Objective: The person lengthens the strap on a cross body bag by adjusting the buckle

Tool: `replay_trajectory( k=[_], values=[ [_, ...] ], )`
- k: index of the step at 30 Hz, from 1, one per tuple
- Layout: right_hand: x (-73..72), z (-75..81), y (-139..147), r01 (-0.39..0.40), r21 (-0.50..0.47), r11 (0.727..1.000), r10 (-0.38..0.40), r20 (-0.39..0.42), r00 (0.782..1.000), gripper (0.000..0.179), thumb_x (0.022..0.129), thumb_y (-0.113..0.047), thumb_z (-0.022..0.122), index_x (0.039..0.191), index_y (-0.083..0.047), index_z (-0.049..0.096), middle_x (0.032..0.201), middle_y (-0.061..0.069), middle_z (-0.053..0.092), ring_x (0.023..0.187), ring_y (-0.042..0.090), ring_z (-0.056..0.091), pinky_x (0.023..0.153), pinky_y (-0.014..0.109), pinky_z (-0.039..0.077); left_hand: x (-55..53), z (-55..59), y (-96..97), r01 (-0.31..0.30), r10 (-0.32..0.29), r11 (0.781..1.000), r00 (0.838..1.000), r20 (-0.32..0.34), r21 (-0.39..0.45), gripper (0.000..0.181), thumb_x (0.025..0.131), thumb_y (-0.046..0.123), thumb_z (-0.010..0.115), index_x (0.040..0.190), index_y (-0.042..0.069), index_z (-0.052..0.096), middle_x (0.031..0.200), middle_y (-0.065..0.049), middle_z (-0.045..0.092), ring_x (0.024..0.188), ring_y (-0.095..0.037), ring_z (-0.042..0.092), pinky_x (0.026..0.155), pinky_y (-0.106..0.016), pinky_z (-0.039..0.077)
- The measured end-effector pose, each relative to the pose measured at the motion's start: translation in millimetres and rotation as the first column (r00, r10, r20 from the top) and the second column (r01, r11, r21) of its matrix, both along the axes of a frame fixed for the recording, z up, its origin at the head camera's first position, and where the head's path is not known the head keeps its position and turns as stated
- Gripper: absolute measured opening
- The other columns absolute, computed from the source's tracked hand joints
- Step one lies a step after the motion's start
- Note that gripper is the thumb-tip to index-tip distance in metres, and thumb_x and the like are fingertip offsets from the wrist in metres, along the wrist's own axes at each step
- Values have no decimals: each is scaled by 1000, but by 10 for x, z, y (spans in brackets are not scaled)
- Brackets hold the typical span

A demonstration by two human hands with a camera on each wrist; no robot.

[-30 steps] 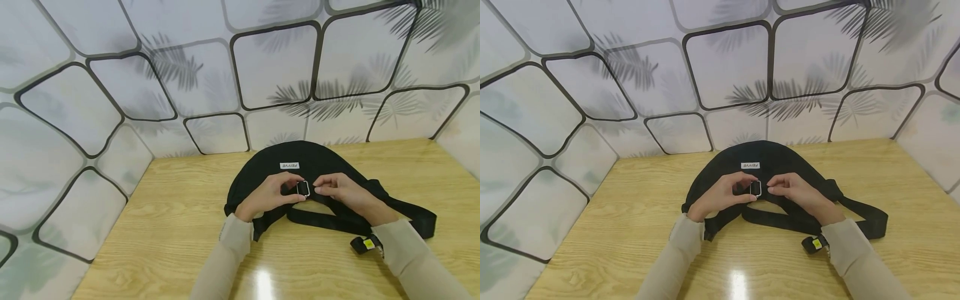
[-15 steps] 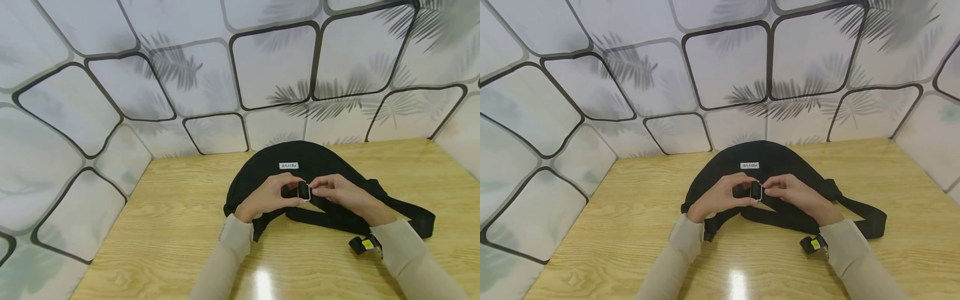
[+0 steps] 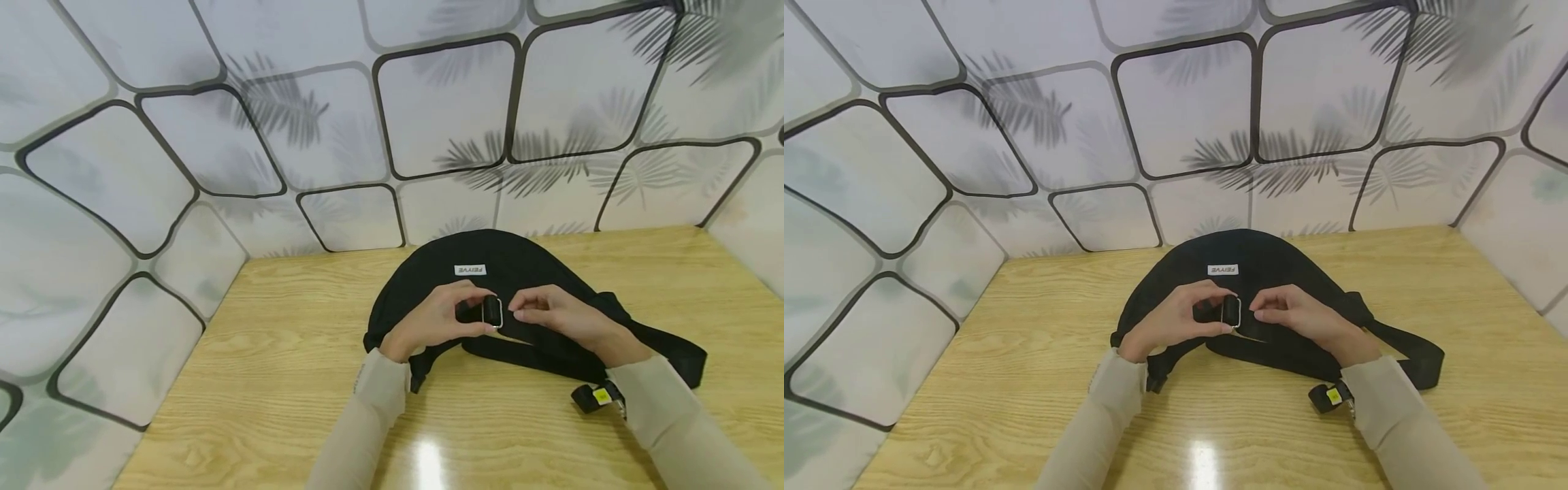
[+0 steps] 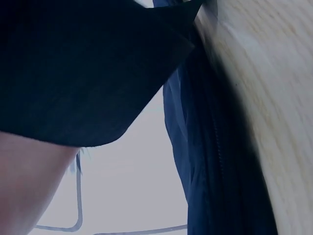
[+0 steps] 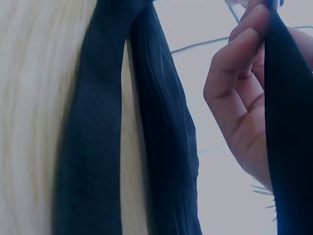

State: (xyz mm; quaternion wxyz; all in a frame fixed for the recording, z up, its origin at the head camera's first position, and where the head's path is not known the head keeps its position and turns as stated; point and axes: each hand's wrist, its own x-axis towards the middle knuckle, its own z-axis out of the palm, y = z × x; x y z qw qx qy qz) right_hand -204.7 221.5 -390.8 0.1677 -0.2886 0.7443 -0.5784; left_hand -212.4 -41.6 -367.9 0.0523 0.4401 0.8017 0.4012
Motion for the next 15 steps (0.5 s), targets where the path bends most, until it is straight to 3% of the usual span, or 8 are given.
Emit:
replay_trajectory(
  k=[4,7,9,15],
  values=[
    [-1,-7,-19,20,-37,999,-21,-6,1000,12,103,-1,55,101,3,66,80,-4,62,66,15,50,60,29,42,-7,-1,-11,-5,5,1000,1000,-6,10,48,91,12,79,134,-1,63,110,-8,62,98,-16,55,86,-21,46],
    [7,-16,-1,59,-74,995,-60,-14,998,16,101,3,55,99,-6,68,69,-5,50,52,20,32,48,35,28,-15,7,-28,-20,20,1000,1000,-4,9,49,91,13,79,134,0,62,112,-8,62,99,-15,55,87,-22,46],
    [5,-36,4,69,-103,992,-70,-11,997,22,100,4,55,97,-12,70,66,-5,46,48,23,25,46,39,23,-15,11,-29,-21,21,1000,1000,-5,8,49,90,13,79,134,0,62,112,-9,62,99,-16,56,87,-21,46],
    [15,-47,-47,51,-155,987,-54,-17,998,29,100,5,54,97,-17,72,66,-6,47,49,24,23,46,39,22,-4,5,16,10,-9,999,1000,-26,35,46,87,8,81,129,-3,65,104,-8,63,95,-17,58,84,-20,47]
  ],
)
